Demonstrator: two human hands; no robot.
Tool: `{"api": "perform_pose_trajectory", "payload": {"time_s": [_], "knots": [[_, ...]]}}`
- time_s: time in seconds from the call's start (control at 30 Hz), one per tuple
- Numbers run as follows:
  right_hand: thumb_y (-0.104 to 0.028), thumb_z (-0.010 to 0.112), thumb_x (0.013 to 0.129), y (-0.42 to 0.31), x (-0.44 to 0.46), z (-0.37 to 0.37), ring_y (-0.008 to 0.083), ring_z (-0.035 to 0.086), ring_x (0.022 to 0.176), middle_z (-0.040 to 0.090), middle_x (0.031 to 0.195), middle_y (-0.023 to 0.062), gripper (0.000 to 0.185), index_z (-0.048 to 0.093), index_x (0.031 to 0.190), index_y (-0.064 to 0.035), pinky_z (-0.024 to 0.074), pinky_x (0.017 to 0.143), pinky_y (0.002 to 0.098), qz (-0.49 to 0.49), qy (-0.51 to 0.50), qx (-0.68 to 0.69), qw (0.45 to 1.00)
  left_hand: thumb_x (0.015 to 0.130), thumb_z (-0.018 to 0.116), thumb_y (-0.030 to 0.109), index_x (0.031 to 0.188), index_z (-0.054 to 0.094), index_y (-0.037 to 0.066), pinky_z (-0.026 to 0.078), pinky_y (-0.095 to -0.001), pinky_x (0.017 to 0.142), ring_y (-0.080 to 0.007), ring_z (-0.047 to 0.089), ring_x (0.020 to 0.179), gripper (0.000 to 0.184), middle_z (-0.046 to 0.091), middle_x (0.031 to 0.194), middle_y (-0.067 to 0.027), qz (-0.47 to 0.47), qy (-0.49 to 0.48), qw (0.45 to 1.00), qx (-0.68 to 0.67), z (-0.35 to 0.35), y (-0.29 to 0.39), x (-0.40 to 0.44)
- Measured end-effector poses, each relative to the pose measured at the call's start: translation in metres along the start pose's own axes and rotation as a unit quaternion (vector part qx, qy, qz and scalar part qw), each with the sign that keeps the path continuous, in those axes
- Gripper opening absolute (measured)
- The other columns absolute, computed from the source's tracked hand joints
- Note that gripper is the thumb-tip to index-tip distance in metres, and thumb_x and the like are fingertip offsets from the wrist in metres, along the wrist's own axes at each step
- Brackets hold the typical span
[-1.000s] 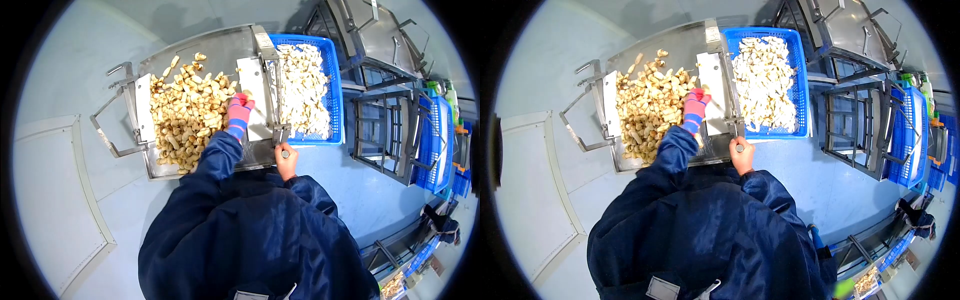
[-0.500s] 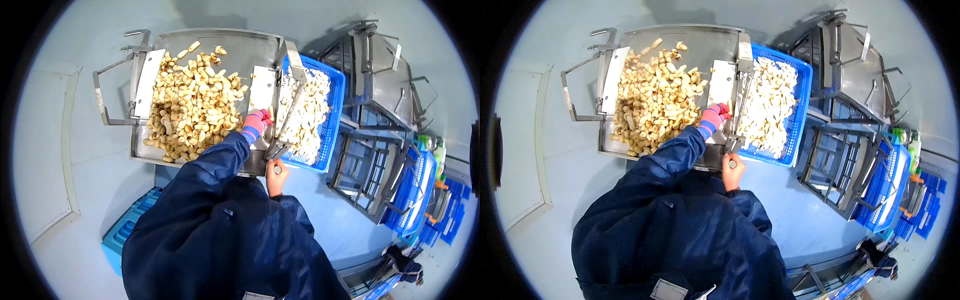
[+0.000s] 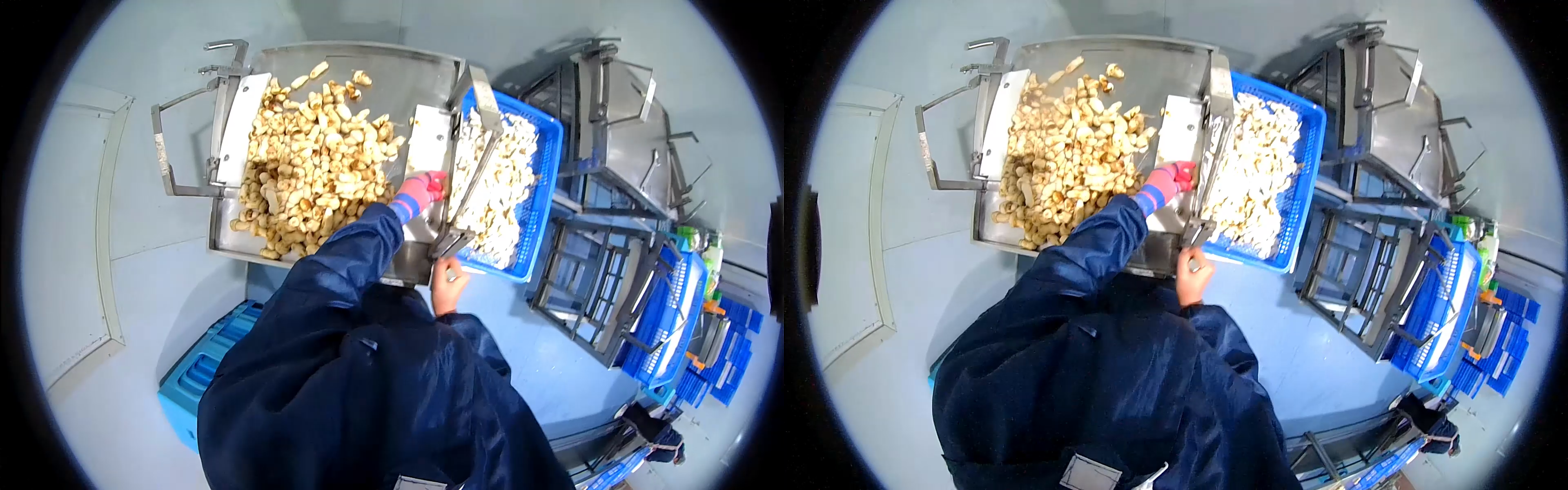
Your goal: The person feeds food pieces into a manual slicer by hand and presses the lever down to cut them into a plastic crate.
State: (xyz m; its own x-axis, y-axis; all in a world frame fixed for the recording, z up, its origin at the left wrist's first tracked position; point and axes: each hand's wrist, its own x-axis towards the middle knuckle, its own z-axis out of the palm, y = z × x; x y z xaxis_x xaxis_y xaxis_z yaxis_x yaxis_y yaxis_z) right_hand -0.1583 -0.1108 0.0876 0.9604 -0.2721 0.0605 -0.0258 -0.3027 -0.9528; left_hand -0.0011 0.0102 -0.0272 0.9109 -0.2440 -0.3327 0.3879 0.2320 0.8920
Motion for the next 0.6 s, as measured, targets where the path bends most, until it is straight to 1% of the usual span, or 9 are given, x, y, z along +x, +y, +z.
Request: {"api": "perform_pose_trajectory", "payload": {"time_s": [0.03,0.07,0.13,0.2,0.27,0.33,0.4,0.5,0.6], "knots": [[-0.007,0.06,0.08,0.014,-0.006,-0.004,0.008,0.041,0.056,0.046,0.052,0.0099,0.02,0.05,0.064,0.0009,0.0367,0.049,0.0298,0.053,-0.04,-0.032,0.997,0.078,0.057,-0.006,0.123,0.05,0.006,0.05,-0.0269,0.075,-0.0162,0.059,0.081,0.048,0.062,0.094,-0.009,0.001,0.017,0.984,0.177,0.008,0.034,-0.016],[-0.007,0.061,0.08,0.02,-0.006,-0.006,0.0084,0.043,0.055,0.046,0.052,0.0099,0.019,0.051,0.065,0.001,0.0378,0.05,0.0297,0.1,-0.058,-0.039,0.993,0.078,0.058,-0.005,0.122,0.051,0.006,0.05,-0.029,0.075,-0.0166,0.059,0.083,0.046,0.062,0.095,-0.0098,0.024,0.021,0.978,0.206,0.008,0.032,-0.015],[-0.008,0.062,0.08,-0.012,0.005,-0.004,0.0089,0.042,0.053,0.046,0.052,0.0103,0.019,0.053,0.065,0.0007,0.0375,0.049,0.0303,0.037,0.007,-0.028,0.999,0.077,0.054,-0.008,0.119,0.053,0.006,0.049,-0.026,0.072,-0.0147,0.058,0.078,0.045,0.063,0.087,-0.008,0.002,0.064,0.98,0.188,0.013,0.024,-0.01],[-0.009,0.062,0.079,-0.063,0.021,-0.011,0.0108,0.041,0.05,0.047,0.051,0.0113,0.02,0.052,0.064,0.0001,0.0363,0.047,0.0319,0.143,-0.034,-0.011,0.989,0.075,0.055,-0.008,0.118,0.054,0.005,0.048,-0.0263,0.07,-0.0155,0.058,0.074,0.045,0.063,0.084,-0.0069,0.057,0.065,0.993,0.084,0.009,-0.003,0.003],[-0.009,0.062,0.079,-0.015,0.006,-0.008,0.0102,0.038,0.051,0.044,0.051,0.0092,0.022,0.05,0.063,0.0003,0.0351,0.047,0.0309,0.013,-0.025,-0.056,0.998,0.075,0.057,-0.007,0.118,0.054,0.005,0.048,-0.0264,0.069,-0.0158,0.058,0.073,0.045,0.062,0.082,-0.0066,0.033,0.083,0.977,0.192,0.015,0.01,-0.008],[-0.008,0.061,0.079,0.023,-0.007,-0.006,0.0082,0.038,0.053,0.043,0.051,0.0075,0.021,0.05,0.063,0.0006,0.0348,0.047,0.0297,0.098,-0.062,-0.008,0.993,0.077,0.058,-0.007,0.122,0.051,0.004,0.047,-0.0246,0.073,-0.0127,0.056,0.074,0.047,0.059,0.082,-0.0039,0.012,0.053,0.976,0.213,0.016,0.025,-0.012],[-0.009,0.062,0.079,-0.005,0.002,-0.005,0.0068,0.039,0.053,0.044,0.051,0.0066,0.021,0.051,0.064,0.0008,0.0343,0.046,0.029,0.04,-0.021,-0.02,0.999,0.077,0.058,-0.006,0.122,0.05,0.005,0.047,-0.0246,0.072,-0.0125,0.057,0.075,0.047,0.06,0.082,-0.0044,0.017,0.057,0.978,0.202,0.013,0.013,-0.006],[-0.011,0.063,0.078,-0.052,0.019,-0.01,0.0079,0.04,0.048,0.045,0.049,0.0056,0.022,0.052,0.063,-0.0004,0.0332,0.043,0.0295,0.071,-0.016,-0.03,0.997,0.077,0.058,-0.006,0.122,0.05,0.004,0.047,-0.0247,0.072,-0.0123,0.058,0.077,0.048,0.06,0.081,-0.0047,0.026,0.043,0.994,0.092,0.014,-0.003,0.003],[-0.01,0.062,0.079,-0.003,0.003,-0.007,0.0101,0.038,0.047,0.041,0.048,0.0088,0.022,0.05,0.062,-0.0005,0.0327,0.043,0.0308,0.019,-0.032,-0.048,0.998,0.076,0.059,-0.002,0.123,0.051,0.006,0.048,-0.0283,0.071,-0.0174,0.061,0.075,0.048,0.064,0.083,-0.0079,0.016,0.056,0.971,0.232,0.016,0.019,-0.009]]}}
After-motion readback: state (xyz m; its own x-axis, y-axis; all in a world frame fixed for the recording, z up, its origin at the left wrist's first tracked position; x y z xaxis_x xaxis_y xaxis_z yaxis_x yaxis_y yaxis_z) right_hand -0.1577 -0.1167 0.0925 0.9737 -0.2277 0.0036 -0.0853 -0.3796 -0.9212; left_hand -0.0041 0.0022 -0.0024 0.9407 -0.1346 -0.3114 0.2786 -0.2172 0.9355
